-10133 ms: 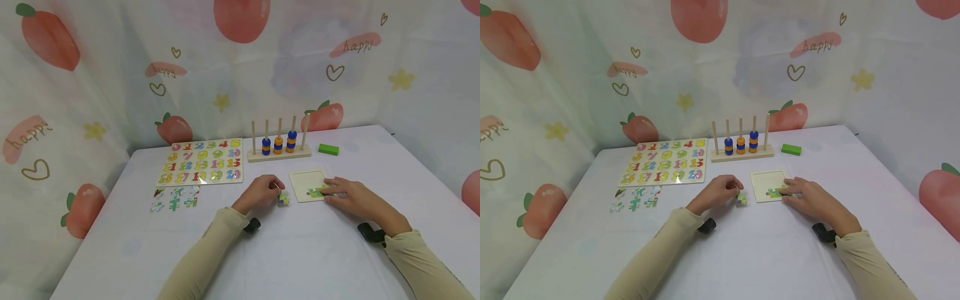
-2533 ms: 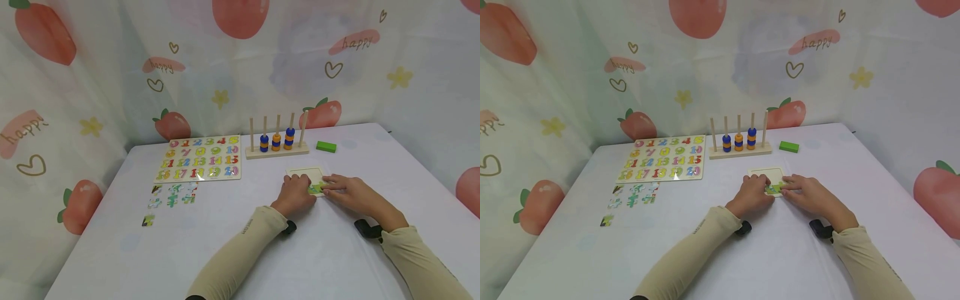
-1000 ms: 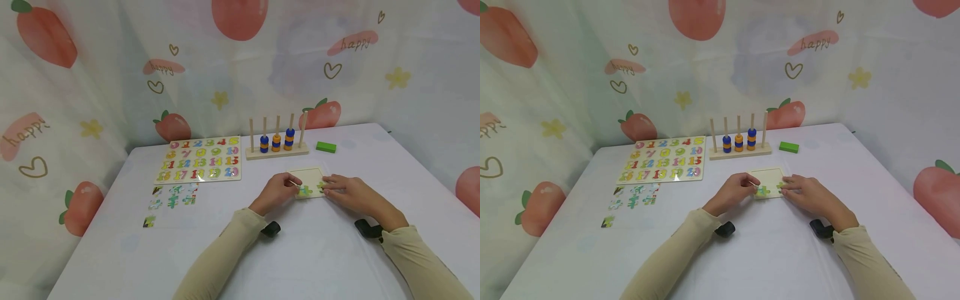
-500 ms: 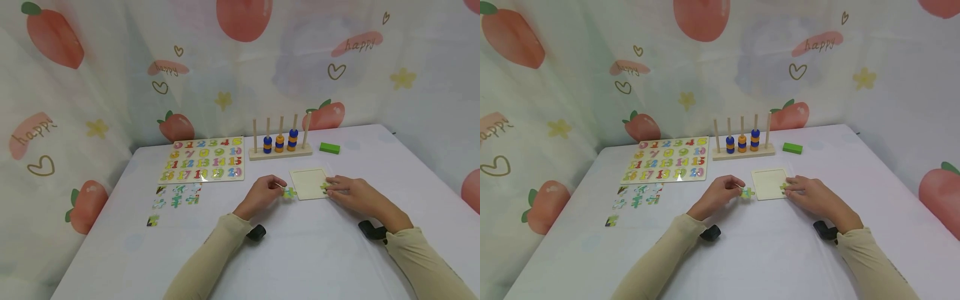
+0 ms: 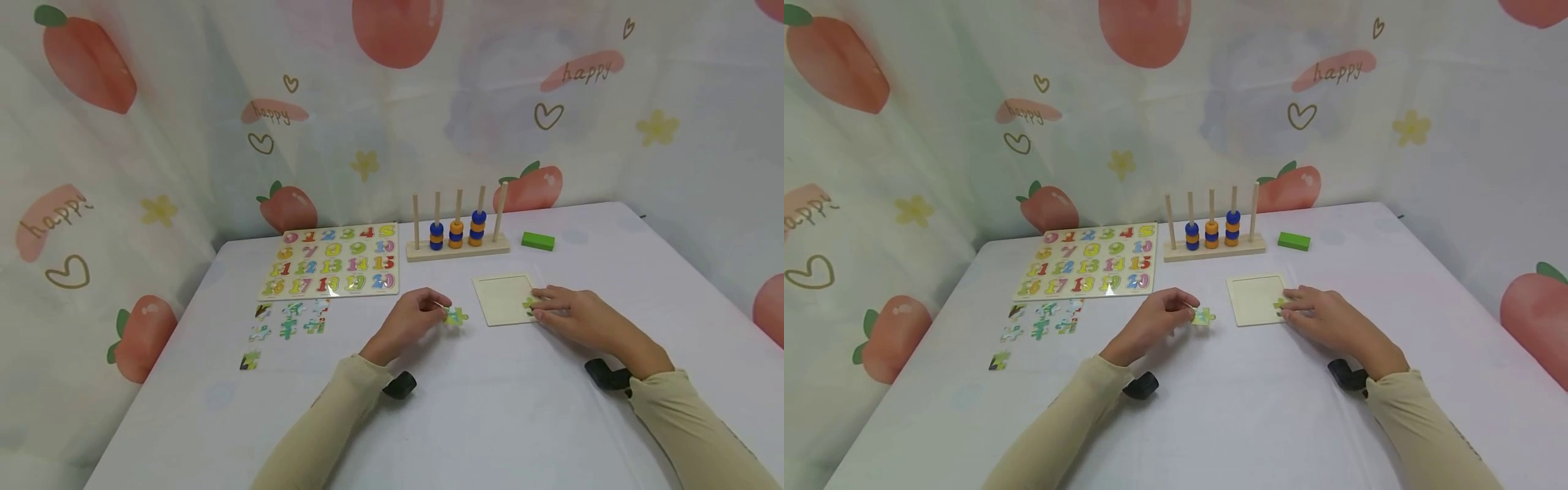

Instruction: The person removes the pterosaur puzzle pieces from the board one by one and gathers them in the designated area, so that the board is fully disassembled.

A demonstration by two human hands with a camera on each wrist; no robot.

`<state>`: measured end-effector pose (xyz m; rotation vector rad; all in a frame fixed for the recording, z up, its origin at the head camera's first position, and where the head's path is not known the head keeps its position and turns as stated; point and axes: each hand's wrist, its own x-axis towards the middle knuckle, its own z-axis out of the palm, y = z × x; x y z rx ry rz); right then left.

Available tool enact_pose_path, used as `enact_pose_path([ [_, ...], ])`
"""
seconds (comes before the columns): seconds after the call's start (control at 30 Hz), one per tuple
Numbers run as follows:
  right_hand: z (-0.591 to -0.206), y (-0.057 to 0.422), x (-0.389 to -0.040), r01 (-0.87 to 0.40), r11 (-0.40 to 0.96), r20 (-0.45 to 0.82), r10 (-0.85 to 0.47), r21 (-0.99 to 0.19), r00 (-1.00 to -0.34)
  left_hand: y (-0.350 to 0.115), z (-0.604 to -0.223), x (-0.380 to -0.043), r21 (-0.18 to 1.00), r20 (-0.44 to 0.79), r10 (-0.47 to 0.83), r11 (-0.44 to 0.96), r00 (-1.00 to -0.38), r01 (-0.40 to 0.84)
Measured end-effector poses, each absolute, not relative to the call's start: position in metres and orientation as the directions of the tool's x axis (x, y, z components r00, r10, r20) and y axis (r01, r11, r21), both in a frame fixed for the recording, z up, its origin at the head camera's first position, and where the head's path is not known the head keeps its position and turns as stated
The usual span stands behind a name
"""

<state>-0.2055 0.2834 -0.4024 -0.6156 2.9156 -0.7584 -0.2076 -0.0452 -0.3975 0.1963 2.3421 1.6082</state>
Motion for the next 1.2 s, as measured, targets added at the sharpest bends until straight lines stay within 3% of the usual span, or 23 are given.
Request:
enact_pose_path([
  [0.5,-0.404,0.281,-0.209,-0.385,0.802,0.059,-0.404,-0.456,-0.913,-0.091,-0.388,-0.194,0.943,-0.157,0.272,0.326,-0.949,-0.062],
  [1.2,-0.403,0.281,-0.211,-0.352,0.816,0.026,-0.384,-0.459,-0.923,-0.182,-0.393,-0.173,0.899,-0.164,0.063,0.42,-0.984,-0.123],
])
